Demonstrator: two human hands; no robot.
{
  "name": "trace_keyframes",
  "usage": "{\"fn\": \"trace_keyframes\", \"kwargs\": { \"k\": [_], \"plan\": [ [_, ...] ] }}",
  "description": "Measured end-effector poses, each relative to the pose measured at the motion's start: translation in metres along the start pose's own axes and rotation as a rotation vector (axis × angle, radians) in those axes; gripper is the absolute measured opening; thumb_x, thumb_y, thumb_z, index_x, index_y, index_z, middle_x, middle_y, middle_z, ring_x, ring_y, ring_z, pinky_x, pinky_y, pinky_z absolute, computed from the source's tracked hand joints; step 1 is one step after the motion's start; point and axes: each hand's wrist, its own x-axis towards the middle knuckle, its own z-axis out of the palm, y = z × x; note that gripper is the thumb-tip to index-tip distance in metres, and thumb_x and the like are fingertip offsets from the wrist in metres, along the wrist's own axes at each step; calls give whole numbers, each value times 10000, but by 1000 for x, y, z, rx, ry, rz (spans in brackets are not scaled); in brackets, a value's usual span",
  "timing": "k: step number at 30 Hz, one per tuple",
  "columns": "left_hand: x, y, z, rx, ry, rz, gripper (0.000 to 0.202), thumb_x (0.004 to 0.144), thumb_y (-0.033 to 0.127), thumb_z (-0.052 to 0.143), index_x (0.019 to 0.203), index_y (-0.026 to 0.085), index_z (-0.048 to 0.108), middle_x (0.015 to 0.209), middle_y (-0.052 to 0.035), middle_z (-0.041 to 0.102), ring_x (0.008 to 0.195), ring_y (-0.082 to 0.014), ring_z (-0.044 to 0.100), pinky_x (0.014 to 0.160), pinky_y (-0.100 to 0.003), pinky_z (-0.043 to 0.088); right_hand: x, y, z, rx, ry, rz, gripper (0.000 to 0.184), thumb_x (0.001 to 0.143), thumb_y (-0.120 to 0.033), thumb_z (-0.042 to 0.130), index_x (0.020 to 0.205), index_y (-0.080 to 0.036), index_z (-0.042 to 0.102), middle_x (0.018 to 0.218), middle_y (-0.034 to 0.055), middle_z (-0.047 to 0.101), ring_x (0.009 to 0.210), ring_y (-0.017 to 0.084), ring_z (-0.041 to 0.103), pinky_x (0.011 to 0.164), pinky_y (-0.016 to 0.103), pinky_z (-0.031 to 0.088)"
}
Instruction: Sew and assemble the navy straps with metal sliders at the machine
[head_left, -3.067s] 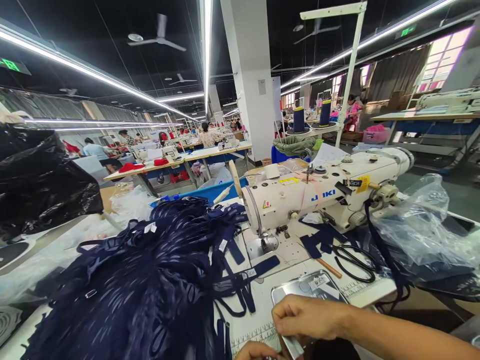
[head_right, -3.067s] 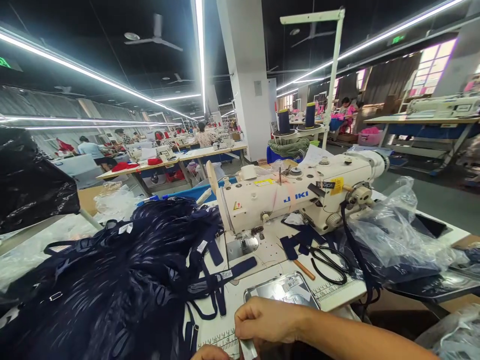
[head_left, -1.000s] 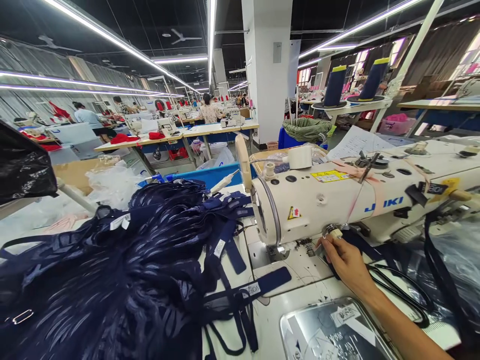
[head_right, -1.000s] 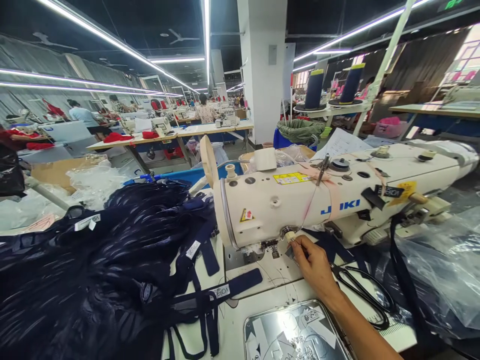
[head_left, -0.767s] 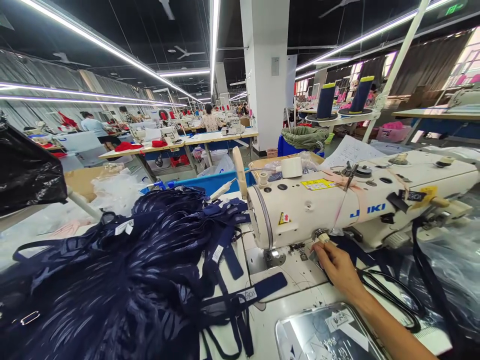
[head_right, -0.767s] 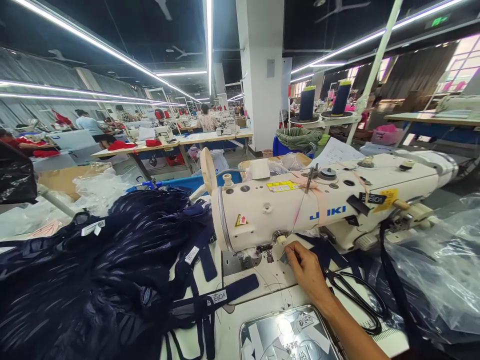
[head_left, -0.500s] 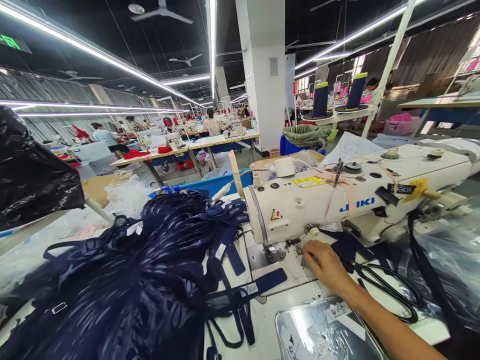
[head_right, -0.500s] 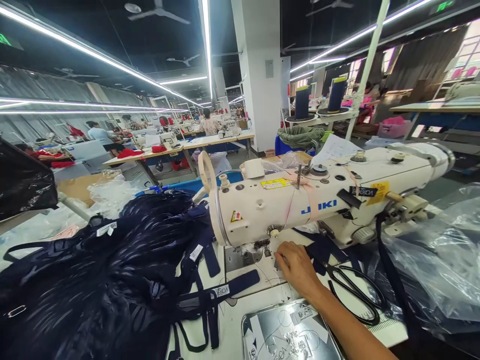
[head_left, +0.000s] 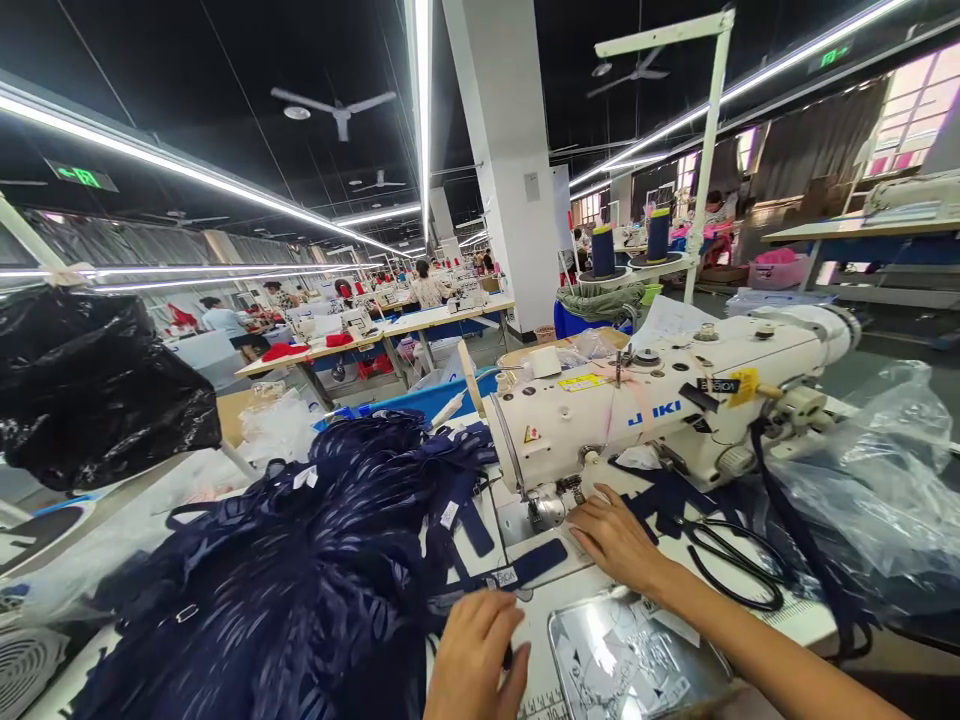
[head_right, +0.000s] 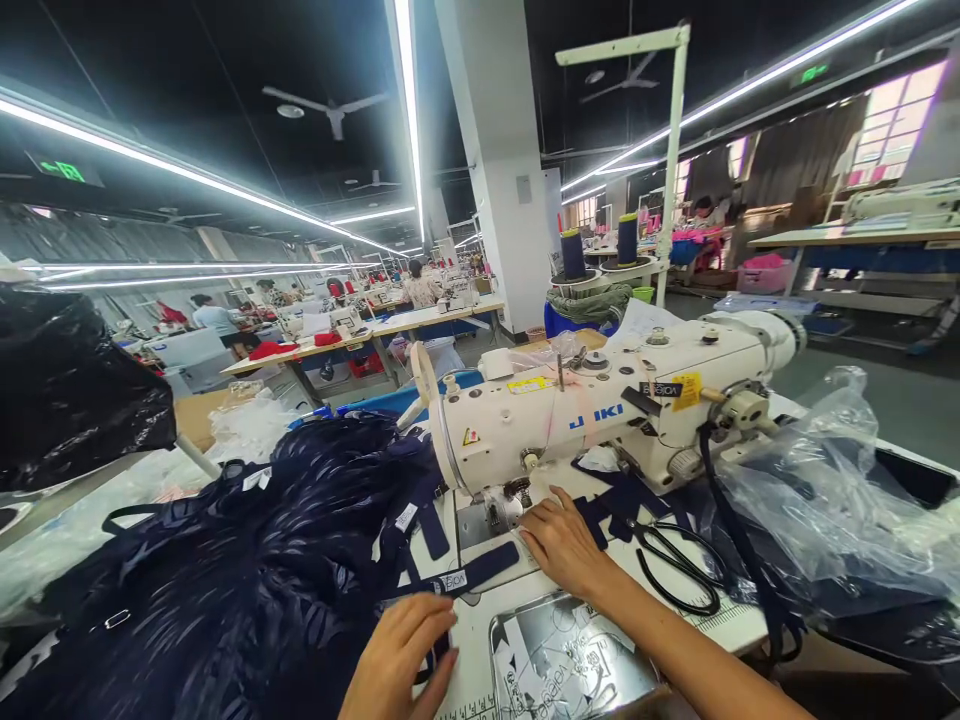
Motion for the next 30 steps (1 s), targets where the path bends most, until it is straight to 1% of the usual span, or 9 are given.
{"fn": "trace_keyframes", "kwargs": {
  "k": [1,3,8,12,15,18,21,25,30],
  "plan": [
    [16,0,0,340,-35,85,280,790,118,431,995,190,608,1045,-122,595,990,-249,526,893,-456,372,1,-3,-2,14,-48,-5,249,849,-147,364,826,-182,609,798,30,632,786,160,544,957,402,243],
    [42,0,3,764,-42,65,296,727,35,445,952,107,622,1018,-172,603,965,-287,538,881,-497,357,0,-8,-5,31,-132,-6,237,843,-147,371,841,-187,605,838,33,632,813,159,547,958,396,247],
    [57,-13,7,747,46,9,362,712,-50,301,833,36,631,860,-213,622,840,-304,569,781,-501,380,-5,-19,-8,5,-292,24,208,817,-136,396,877,-159,594,894,75,623,859,194,548,888,376,336],
    [39,-31,-5,532,198,-65,300,706,-1,337,773,104,609,805,-131,625,816,-265,558,773,-426,379,-6,-31,1,-9,-375,-9,216,793,-135,437,958,-148,575,1031,112,583,952,233,519,847,359,383],
    [26,-40,-17,305,304,-158,220,788,180,356,725,139,563,677,-55,609,664,-193,575,634,-294,431,0,-44,14,31,-416,-85,275,762,-127,475,1026,-135,554,1123,135,540,1037,248,481,892,363,368],
    [13,-38,-28,-328,497,-278,264,794,375,402,706,156,522,621,-25,601,535,-138,550,515,-231,428,15,-62,27,137,-443,-136,269,770,-125,445,1011,-139,564,1090,125,560,1027,242,493,883,354,376],
    [0,-29,-34,-996,645,-328,237,663,375,618,679,154,535,610,-18,608,542,-128,556,522,-217,431,34,-84,31,378,-443,-43,267,804,-148,364,943,-152,592,955,91,616,897,215,556,793,331,419],
    [-13,-22,-35,-1133,671,-293,209,658,337,658,695,151,571,623,-8,624,587,-124,582,547,-198,433,56,-115,26,775,-409,168,279,812,-255,353,862,-146,605,855,71,636,816,200,569,728,317,431],
    [-18,-24,-30,-1077,643,-257,259,660,365,661,782,144,603,612,-11,635,625,-146,599,504,-185,410,68,-144,25,1085,-387,260,250,752,-315,435,782,-132,604,795,58,627,795,185,556,740,309,414]
  ]
}}
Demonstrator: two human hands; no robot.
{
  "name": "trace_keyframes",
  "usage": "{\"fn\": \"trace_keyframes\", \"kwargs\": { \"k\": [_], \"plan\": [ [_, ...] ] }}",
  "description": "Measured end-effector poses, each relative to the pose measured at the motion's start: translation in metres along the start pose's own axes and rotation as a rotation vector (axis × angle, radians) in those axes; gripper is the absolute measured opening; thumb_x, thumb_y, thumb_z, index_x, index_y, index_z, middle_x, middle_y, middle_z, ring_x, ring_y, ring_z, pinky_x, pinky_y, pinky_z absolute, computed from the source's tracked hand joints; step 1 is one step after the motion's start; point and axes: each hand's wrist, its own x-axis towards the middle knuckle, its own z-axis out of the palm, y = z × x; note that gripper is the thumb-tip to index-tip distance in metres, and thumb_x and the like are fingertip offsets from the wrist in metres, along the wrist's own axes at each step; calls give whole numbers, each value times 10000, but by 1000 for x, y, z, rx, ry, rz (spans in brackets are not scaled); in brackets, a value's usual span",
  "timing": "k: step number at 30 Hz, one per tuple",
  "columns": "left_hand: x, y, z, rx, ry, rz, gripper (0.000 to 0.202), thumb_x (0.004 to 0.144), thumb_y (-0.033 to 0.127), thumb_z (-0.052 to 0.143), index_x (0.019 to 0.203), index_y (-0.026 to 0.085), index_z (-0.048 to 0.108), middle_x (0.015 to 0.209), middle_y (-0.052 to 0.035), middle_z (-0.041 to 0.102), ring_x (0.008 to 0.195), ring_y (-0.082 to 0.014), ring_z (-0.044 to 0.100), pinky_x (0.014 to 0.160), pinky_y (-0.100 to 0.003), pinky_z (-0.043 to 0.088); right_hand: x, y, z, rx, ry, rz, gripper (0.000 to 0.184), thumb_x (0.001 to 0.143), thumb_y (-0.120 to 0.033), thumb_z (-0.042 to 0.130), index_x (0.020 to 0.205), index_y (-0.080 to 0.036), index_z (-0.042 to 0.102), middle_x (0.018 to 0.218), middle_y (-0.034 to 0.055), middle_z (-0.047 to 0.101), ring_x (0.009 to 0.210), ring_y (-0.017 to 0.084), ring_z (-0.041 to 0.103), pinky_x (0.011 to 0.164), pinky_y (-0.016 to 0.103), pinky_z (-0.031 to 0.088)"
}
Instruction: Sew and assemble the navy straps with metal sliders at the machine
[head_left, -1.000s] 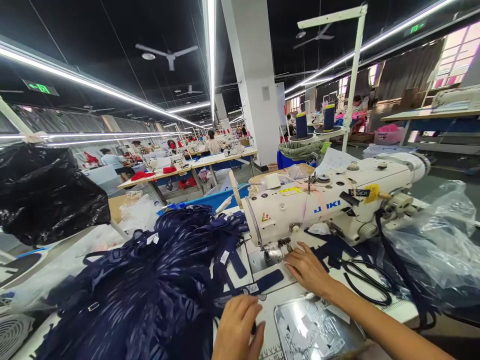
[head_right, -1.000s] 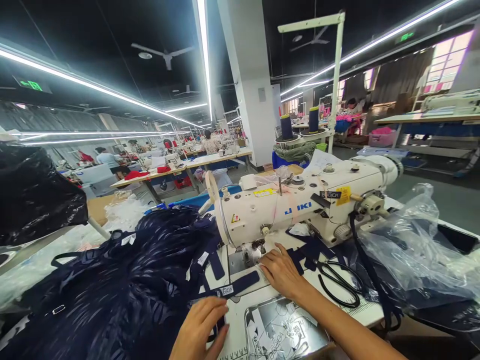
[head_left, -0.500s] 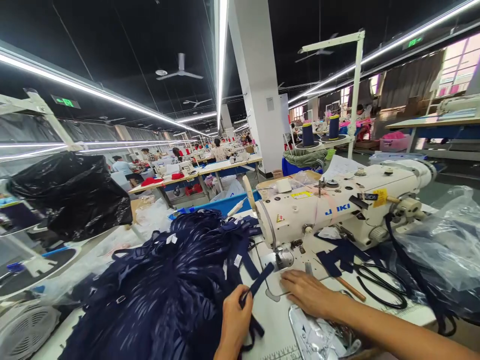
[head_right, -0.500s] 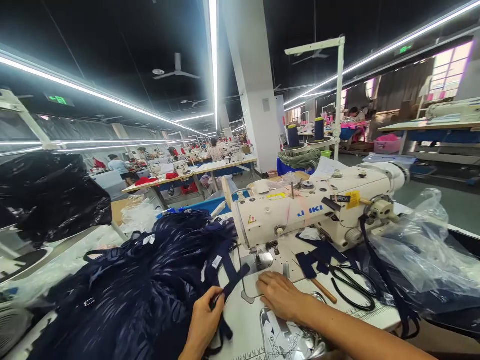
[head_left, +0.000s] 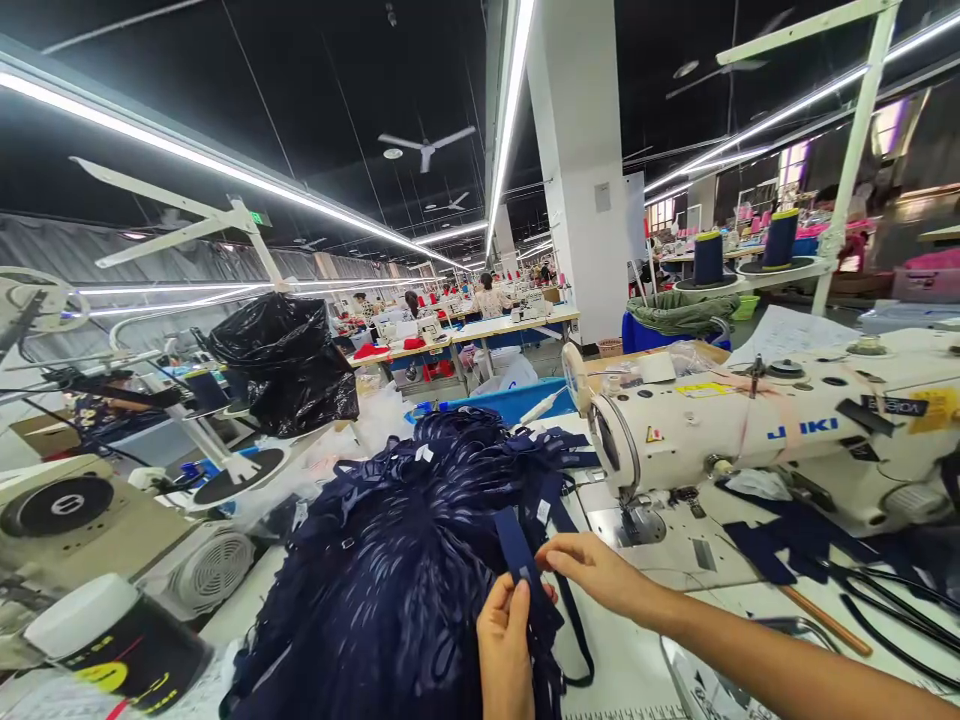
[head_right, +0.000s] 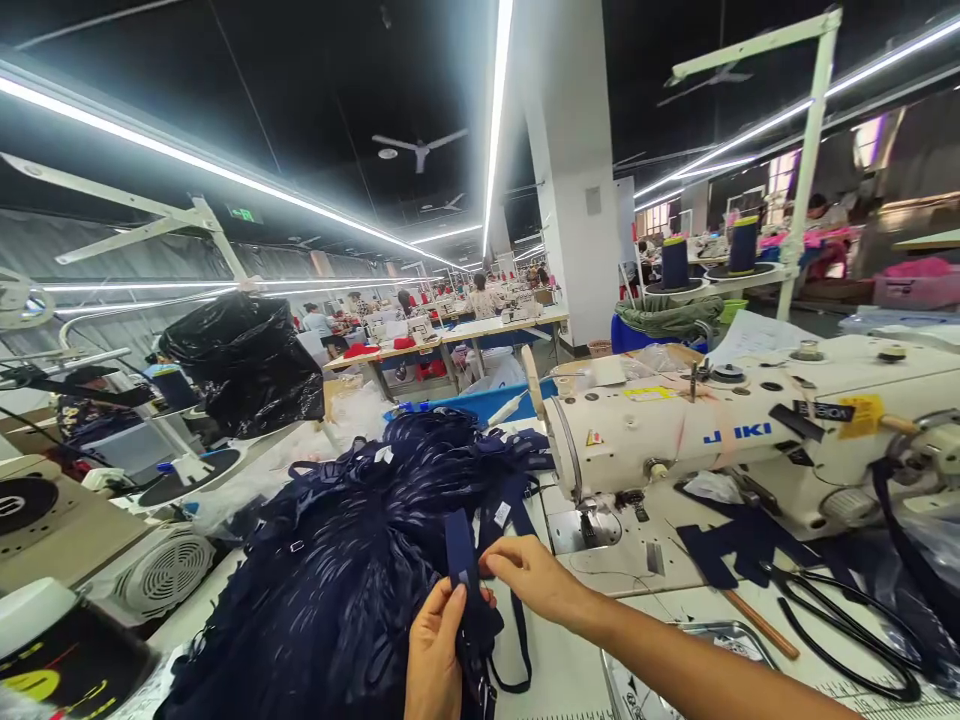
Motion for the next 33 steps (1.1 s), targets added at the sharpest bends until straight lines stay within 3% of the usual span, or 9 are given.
{"fn": "trace_keyframes", "kwargs": {
  "k": [3,6,19,26,29,33],
  "plan": [
    [-1,-2,-1,50,-29,40,281,664,370,656,809,133,618,685,-33,653,698,-166,604,592,-209,439,3,-1,10,139,-12,33,180,690,-288,473,688,-135,568,605,2,549,584,131,511,584,263,421],
    [-2,-3,0,73,-35,56,287,662,361,659,829,131,624,772,-48,660,736,-175,604,694,-244,449,3,-3,15,212,16,56,134,629,-265,493,652,-141,538,551,-22,508,484,105,462,486,240,408],
    [-3,-4,7,16,-30,42,253,645,370,670,744,146,606,692,-17,630,684,-148,584,679,-230,449,-5,-1,11,151,129,5,77,619,-206,472,653,-163,526,525,-46,508,472,91,476,501,227,404],
    [-3,-8,7,127,-40,86,254,654,393,654,739,158,604,733,-21,639,712,-143,584,700,-213,447,-12,-6,6,113,138,9,60,647,-194,460,657,-160,510,528,-42,498,522,109,500,558,241,416],
    [-3,-11,12,237,-33,158,316,633,429,654,812,168,634,735,-27,658,755,-178,605,743,-240,458,-21,-6,-6,-35,123,-21,131,693,-176,451,771,-147,551,681,0,588,676,131,556,636,238,421],
    [6,-18,16,474,-3,336,325,623,459,634,781,179,680,693,-33,674,734,-217,619,721,-249,467,-42,4,-47,-657,129,48,189,754,-165,451,882,-179,590,850,12,630,779,128,568,647,204,402]
  ]
}}
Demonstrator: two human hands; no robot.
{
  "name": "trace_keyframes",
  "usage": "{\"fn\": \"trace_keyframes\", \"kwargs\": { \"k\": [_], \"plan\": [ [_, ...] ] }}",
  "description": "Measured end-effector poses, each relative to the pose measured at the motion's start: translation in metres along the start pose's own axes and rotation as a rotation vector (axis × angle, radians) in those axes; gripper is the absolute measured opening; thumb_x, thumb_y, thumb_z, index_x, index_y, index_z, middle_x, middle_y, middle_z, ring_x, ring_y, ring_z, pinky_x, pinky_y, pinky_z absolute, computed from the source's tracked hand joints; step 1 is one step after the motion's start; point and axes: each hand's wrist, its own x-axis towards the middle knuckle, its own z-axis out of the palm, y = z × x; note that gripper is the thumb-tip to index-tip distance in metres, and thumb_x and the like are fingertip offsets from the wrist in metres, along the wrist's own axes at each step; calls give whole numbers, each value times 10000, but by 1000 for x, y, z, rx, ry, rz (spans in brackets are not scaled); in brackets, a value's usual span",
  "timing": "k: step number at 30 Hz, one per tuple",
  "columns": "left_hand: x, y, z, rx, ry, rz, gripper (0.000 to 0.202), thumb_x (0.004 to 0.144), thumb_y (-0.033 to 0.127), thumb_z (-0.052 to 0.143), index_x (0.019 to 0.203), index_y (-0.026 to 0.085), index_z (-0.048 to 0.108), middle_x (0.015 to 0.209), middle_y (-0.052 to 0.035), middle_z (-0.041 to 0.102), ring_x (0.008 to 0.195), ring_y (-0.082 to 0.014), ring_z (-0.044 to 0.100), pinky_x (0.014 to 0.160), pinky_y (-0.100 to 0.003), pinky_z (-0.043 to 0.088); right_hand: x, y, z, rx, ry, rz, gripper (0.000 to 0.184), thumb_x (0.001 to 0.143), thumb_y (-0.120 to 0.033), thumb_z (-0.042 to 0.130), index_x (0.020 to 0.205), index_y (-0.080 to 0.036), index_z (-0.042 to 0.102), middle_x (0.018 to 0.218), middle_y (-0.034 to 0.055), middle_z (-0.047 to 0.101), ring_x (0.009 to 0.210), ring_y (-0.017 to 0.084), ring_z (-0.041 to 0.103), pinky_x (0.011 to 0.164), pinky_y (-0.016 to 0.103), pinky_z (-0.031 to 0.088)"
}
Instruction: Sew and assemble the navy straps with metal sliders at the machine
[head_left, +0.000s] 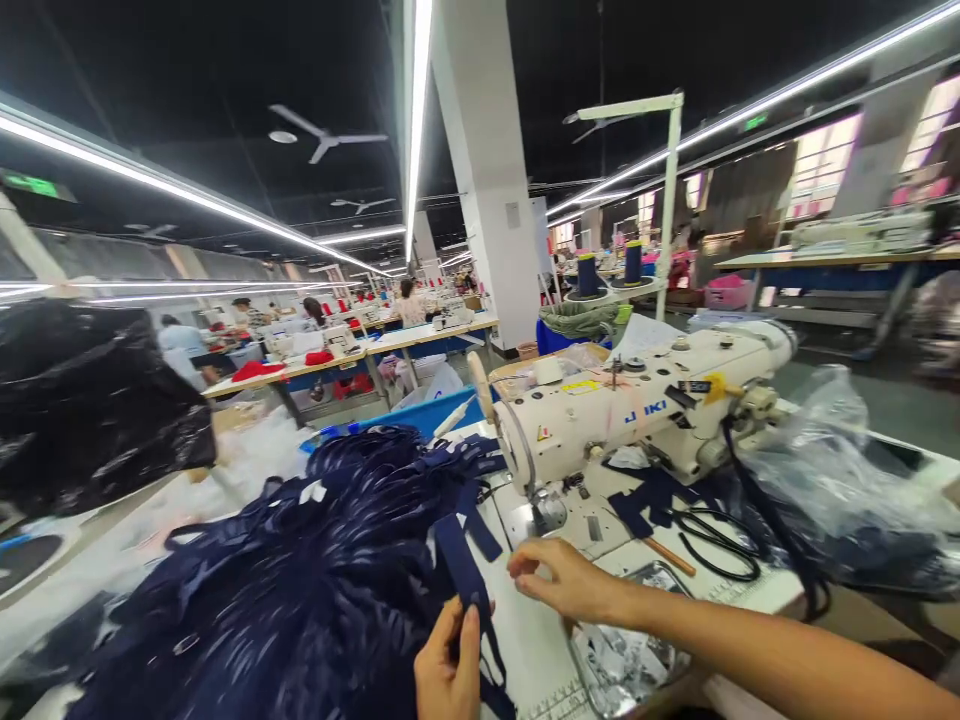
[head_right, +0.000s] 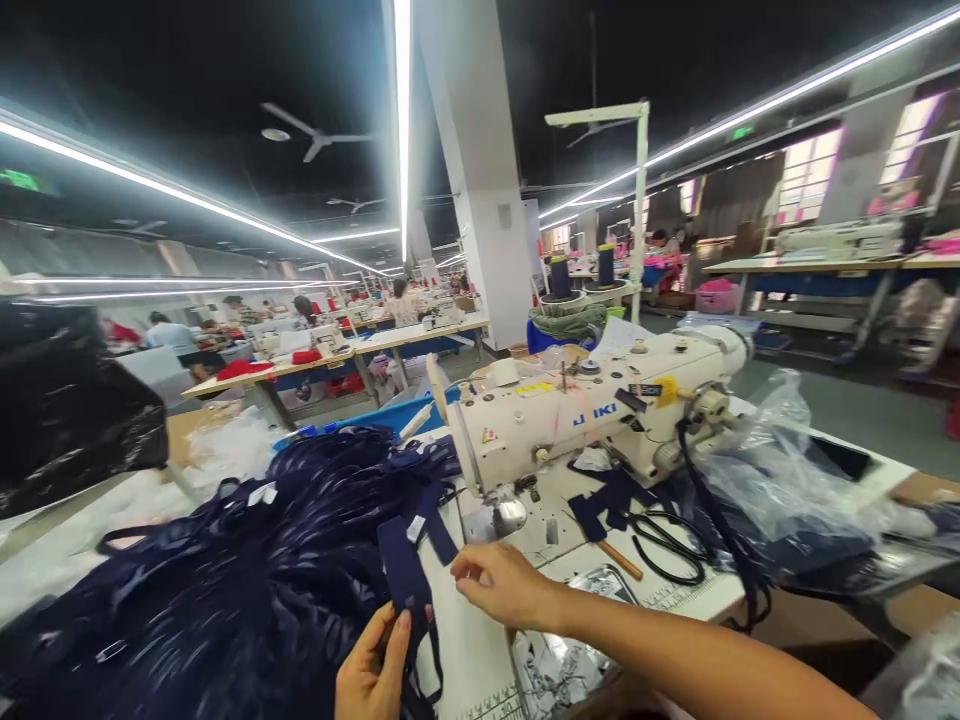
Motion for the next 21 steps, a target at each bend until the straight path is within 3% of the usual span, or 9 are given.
{"fn": "trace_keyframes", "kwargs": {
  "k": [2,5,7,9,11,14,21],
  "plan": [
    [9,-6,4,187,-107,137,250,640,414,626,738,192,688,726,-41,685,723,-226,618,706,-262,471,-8,24,-19,-235,19,74,173,765,-156,448,831,-181,606,826,22,633,764,146,570,685,236,390],
    [26,-14,16,510,-294,484,166,724,305,556,767,200,677,776,-51,684,739,-222,613,693,-296,476,-17,58,-42,-412,76,235,183,771,-143,429,778,-134,611,842,99,624,790,220,568,733,334,362],
    [33,-17,31,741,-352,730,181,773,225,488,807,184,661,797,-61,670,734,-208,603,687,-319,475,-18,74,-50,-510,92,315,197,788,-173,424,776,-112,611,863,139,612,825,262,561,761,387,339],
    [37,-18,47,954,-406,878,211,778,131,443,809,155,650,790,-81,651,725,-209,589,676,-346,471,-17,82,-50,-575,91,357,216,800,-239,441,800,-105,611,892,156,602,865,286,546,802,422,309],
    [37,-18,60,1080,-466,914,228,755,69,428,776,135,646,770,-96,636,730,-225,580,667,-372,466,-13,83,-46,-616,82,373,241,798,-285,460,842,-99,608,941,169,585,910,297,526,842,436,274],
    [35,-18,66,1099,-517,875,153,725,105,491,741,139,640,780,-90,633,756,-236,576,681,-387,468,-6,82,-39,-633,60,376,250,792,-267,465,909,-87,592,1006,181,556,954,297,506,867,427,247],
    [34,-29,47,906,-549,751,218,761,182,464,920,155,612,891,-91,632,861,-222,579,737,-368,481,4,93,-41,-503,-40,377,94,741,-178,489,759,-146,576,871,80,592,780,222,560,743,338,320]
  ]
}}
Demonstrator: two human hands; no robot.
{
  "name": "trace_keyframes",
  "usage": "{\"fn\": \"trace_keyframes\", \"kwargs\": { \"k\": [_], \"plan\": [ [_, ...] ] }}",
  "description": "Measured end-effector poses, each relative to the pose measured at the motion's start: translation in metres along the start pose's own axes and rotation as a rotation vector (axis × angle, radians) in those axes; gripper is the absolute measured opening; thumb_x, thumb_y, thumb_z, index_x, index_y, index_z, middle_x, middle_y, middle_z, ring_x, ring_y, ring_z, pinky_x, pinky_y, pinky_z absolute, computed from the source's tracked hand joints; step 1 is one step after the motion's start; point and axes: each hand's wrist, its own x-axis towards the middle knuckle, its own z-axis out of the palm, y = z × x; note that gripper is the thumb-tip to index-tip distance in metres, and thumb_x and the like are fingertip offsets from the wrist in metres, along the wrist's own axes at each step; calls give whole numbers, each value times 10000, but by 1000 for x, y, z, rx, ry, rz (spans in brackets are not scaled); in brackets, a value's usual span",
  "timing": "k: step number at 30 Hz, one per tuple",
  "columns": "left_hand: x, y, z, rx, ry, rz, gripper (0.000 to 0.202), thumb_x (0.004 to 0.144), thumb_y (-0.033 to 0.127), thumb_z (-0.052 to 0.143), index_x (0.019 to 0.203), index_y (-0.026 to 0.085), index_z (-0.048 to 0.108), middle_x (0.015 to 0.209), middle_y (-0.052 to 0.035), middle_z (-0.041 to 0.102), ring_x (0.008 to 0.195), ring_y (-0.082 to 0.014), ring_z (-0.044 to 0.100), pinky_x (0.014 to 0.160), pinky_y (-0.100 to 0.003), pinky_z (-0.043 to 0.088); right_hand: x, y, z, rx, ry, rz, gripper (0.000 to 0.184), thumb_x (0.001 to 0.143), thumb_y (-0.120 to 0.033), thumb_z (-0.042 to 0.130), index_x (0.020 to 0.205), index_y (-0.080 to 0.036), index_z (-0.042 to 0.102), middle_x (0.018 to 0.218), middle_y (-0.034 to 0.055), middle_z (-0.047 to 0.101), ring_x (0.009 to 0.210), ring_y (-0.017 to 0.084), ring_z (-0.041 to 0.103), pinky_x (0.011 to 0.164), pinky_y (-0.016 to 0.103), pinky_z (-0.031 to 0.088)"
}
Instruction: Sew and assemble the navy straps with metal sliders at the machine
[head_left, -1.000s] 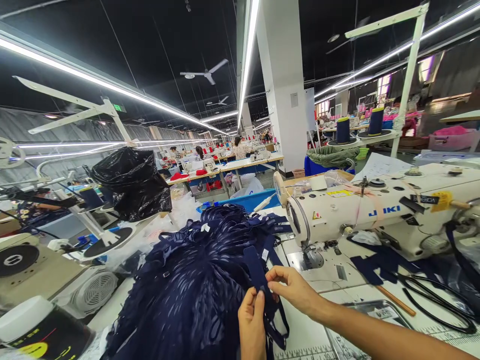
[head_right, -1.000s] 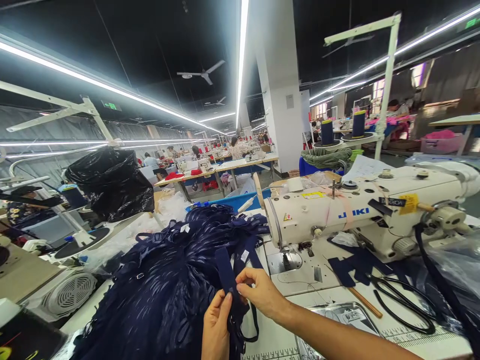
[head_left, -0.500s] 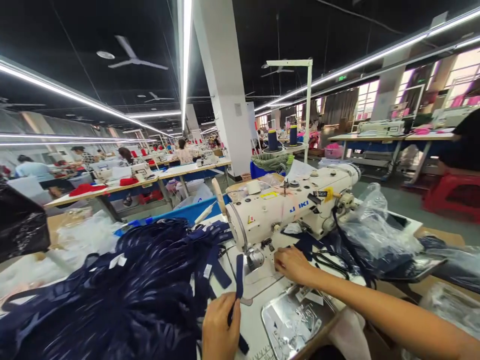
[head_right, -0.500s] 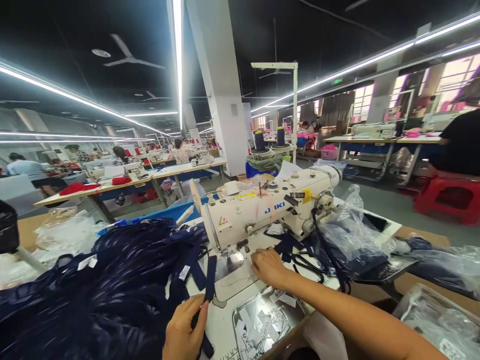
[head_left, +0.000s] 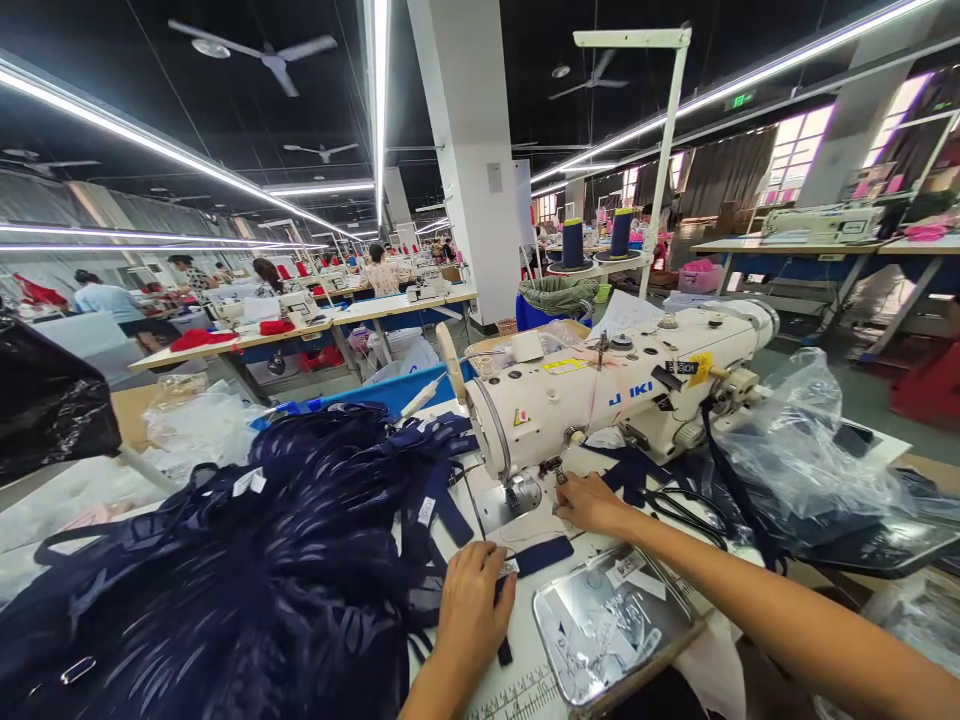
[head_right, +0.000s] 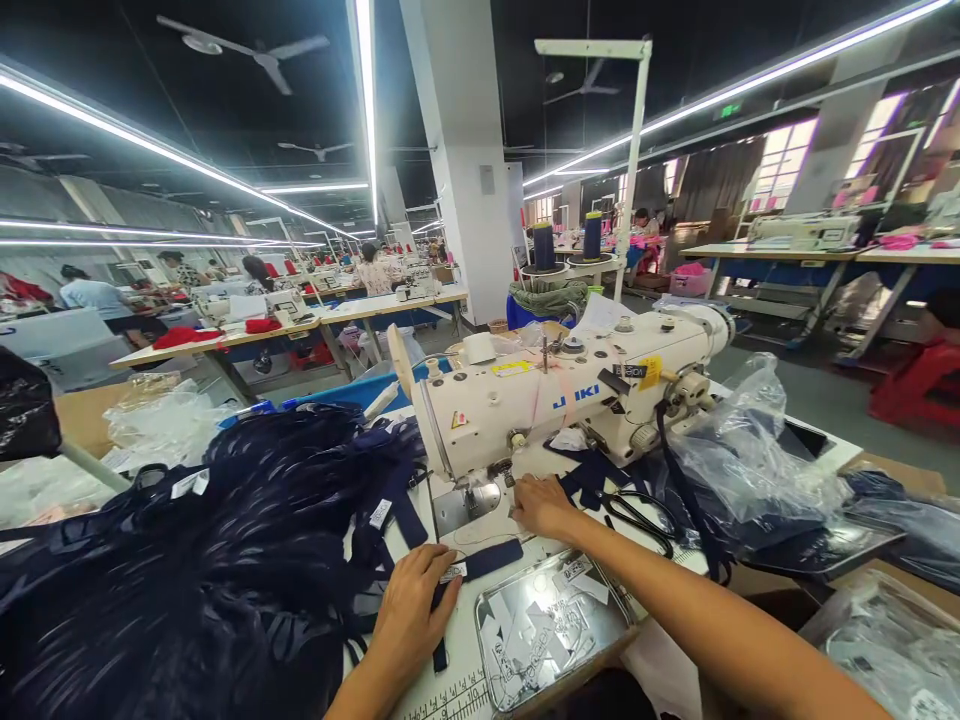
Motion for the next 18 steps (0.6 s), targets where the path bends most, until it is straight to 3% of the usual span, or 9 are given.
{"fn": "trace_keyframes", "kwargs": {
  "k": [9,12,18],
  "plan": [
    [3,1,3,-19,-102,-92,278,722,93,440,943,153,598,896,-90,599,821,-220,541,715,-374,472,-12,6,7,236,95,5,123,799,-222,405,694,-183,457,657,4,528,632,154,496,608,259,318],
    [3,2,4,-19,-110,-109,278,730,95,433,950,152,594,904,-85,590,832,-222,530,717,-365,466,-20,-2,9,331,109,-78,121,795,-222,397,684,-185,426,666,-1,510,617,137,475,575,238,325],
    [1,6,2,37,-152,-173,293,742,113,441,1000,127,578,919,-96,575,837,-233,514,734,-378,452,-30,-26,12,486,74,-262,115,778,-215,414,666,-190,405,762,10,544,719,141,495,666,252,372]
  ]
}}
